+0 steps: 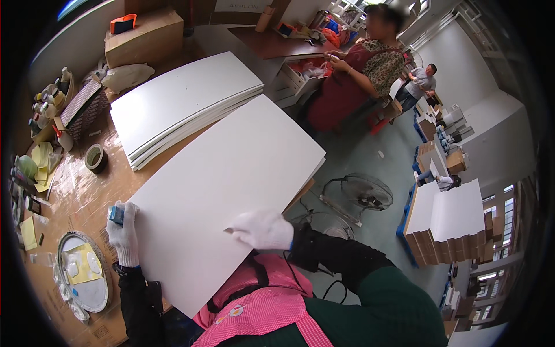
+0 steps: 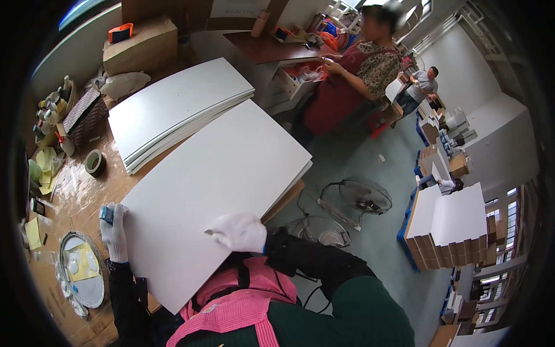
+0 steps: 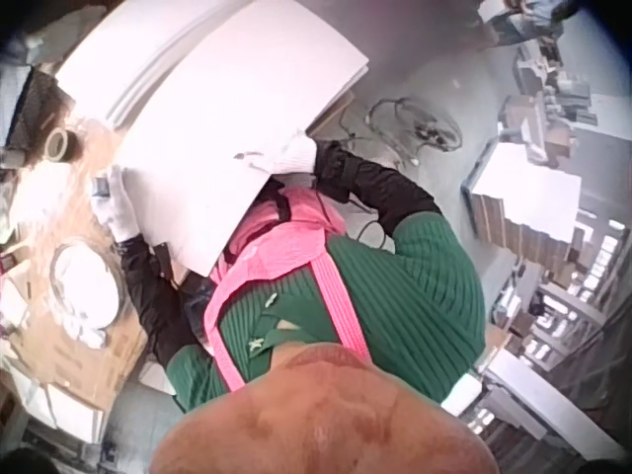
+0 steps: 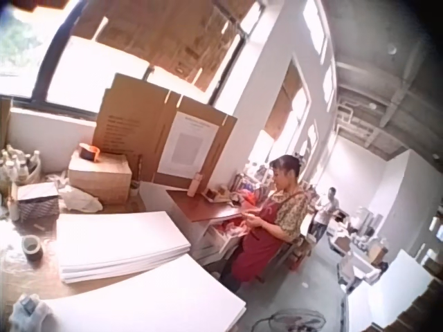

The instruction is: Inspecting and cleaning white furniture panels in a workshop environment.

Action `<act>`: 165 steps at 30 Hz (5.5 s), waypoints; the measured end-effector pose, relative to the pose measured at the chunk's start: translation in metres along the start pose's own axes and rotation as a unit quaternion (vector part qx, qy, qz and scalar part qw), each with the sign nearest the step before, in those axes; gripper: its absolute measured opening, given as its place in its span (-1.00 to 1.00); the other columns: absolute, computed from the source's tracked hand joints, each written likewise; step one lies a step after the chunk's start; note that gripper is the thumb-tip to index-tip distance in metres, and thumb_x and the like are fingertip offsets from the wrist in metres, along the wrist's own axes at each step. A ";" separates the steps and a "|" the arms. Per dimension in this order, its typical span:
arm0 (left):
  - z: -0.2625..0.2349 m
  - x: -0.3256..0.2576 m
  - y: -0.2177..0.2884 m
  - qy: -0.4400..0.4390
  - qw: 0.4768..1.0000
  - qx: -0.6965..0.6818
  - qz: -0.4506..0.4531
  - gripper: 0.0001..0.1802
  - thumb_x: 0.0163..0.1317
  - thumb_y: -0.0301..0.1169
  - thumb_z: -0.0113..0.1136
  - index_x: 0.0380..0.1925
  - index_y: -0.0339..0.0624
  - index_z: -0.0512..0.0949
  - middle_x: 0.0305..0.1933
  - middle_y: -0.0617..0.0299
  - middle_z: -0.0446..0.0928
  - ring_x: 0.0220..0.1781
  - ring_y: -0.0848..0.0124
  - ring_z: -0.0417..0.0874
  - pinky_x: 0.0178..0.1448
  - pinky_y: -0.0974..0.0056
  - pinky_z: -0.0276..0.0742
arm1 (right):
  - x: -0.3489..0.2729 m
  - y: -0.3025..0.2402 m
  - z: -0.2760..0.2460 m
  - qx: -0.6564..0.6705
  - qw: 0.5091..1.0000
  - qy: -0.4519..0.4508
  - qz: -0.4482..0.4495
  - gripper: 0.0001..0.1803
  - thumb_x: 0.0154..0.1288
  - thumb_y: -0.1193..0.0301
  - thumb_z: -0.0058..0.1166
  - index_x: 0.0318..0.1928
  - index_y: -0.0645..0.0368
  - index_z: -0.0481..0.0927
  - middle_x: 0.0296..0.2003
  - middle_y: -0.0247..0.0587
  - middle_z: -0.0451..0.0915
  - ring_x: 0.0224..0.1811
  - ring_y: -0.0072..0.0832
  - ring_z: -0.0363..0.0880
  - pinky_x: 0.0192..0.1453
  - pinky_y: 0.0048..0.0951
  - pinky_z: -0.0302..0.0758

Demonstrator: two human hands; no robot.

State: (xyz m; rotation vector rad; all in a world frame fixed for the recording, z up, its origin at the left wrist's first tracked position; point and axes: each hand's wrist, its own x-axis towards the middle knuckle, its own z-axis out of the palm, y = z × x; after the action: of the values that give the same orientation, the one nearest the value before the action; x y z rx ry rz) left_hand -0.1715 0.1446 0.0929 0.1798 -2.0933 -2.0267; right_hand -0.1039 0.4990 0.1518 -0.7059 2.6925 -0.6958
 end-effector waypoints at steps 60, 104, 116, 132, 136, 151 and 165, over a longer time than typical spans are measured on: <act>0.000 0.002 0.015 -0.047 0.988 0.123 0.075 -0.70 0.38 -0.34 0.06 -0.44 -0.32 0.59 -0.01 0.03 0.66 0.20 0.12 0.50 0.37 0.07 0.26 | 0.205 0.014 0.043 0.864 0.474 -0.169 0.002 -0.58 0.59 0.15 -0.12 0.19 0.24 0.35 0.04 -0.14 0.45 0.05 -0.30 0.57 0.14 -0.12 0.67; -0.005 -0.011 0.024 -0.006 0.980 0.171 0.100 -0.69 0.34 -0.32 0.09 -0.50 -0.32 0.58 -0.12 0.05 0.69 0.12 0.12 0.55 0.28 0.09 0.35 | 0.210 0.182 -0.102 0.840 0.491 0.222 0.067 -0.68 0.60 0.30 -0.19 0.07 0.33 0.41 -0.03 0.00 0.53 0.03 -0.19 0.58 0.28 -0.05 0.61; -0.001 -0.005 0.019 -0.020 0.980 0.161 0.111 -0.66 0.36 -0.29 0.10 -0.53 -0.30 0.56 -0.12 0.07 0.69 0.13 0.12 0.56 0.28 0.07 0.35 | 0.157 0.161 -0.121 0.835 0.507 0.187 0.105 -0.61 0.63 0.21 -0.22 -0.02 0.32 0.50 -0.18 -0.03 0.64 -0.12 -0.25 0.69 0.09 -0.21 0.70; 0.005 -0.004 0.018 -0.031 0.985 0.148 0.089 -0.70 0.35 -0.33 0.11 -0.20 -0.39 0.68 -0.24 0.09 0.63 0.09 0.21 0.55 0.19 0.17 0.39 | 0.080 0.273 -0.129 0.839 0.350 0.407 0.086 -0.63 0.56 0.32 -0.09 0.13 0.40 0.38 0.18 0.10 0.42 0.28 -0.07 0.43 0.34 0.04 0.54; 0.015 -0.005 0.035 -0.044 0.989 0.132 0.057 -0.72 0.34 -0.38 0.10 -0.21 -0.41 0.67 -0.22 0.07 0.64 0.07 0.22 0.56 0.15 0.18 0.43 | 0.039 0.296 -0.139 0.710 0.389 0.576 0.114 -0.69 0.56 0.28 -0.07 -0.05 0.34 0.45 -0.10 -0.04 0.54 0.08 -0.20 0.58 0.25 -0.18 0.64; 0.013 -0.005 0.034 -0.030 0.976 0.194 0.099 -0.71 0.32 -0.36 0.12 -0.20 -0.38 0.69 -0.44 0.20 0.56 -0.15 0.33 0.51 0.45 0.08 0.13 | 0.044 0.128 -0.047 0.854 0.510 0.098 0.024 -0.51 0.61 0.30 -0.20 0.34 0.40 0.29 0.21 -0.08 0.48 0.31 -0.24 0.44 0.47 -0.13 0.37; -0.001 -0.010 0.024 -0.034 0.991 0.123 0.042 -0.71 0.31 -0.37 0.13 -0.17 -0.39 0.68 -0.12 0.02 0.63 0.03 0.23 0.53 0.32 0.15 0.31 | -0.015 0.175 -0.098 0.832 0.407 0.373 -0.048 -0.62 0.62 0.26 -0.20 -0.29 0.23 0.55 0.27 0.04 0.48 0.29 -0.13 0.51 0.46 0.00 0.39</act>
State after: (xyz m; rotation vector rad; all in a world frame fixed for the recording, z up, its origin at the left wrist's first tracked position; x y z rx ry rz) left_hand -0.1602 0.1466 0.1157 0.0625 -2.3467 -1.7469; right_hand -0.1961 0.6782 0.1473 0.1986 0.7307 -3.2558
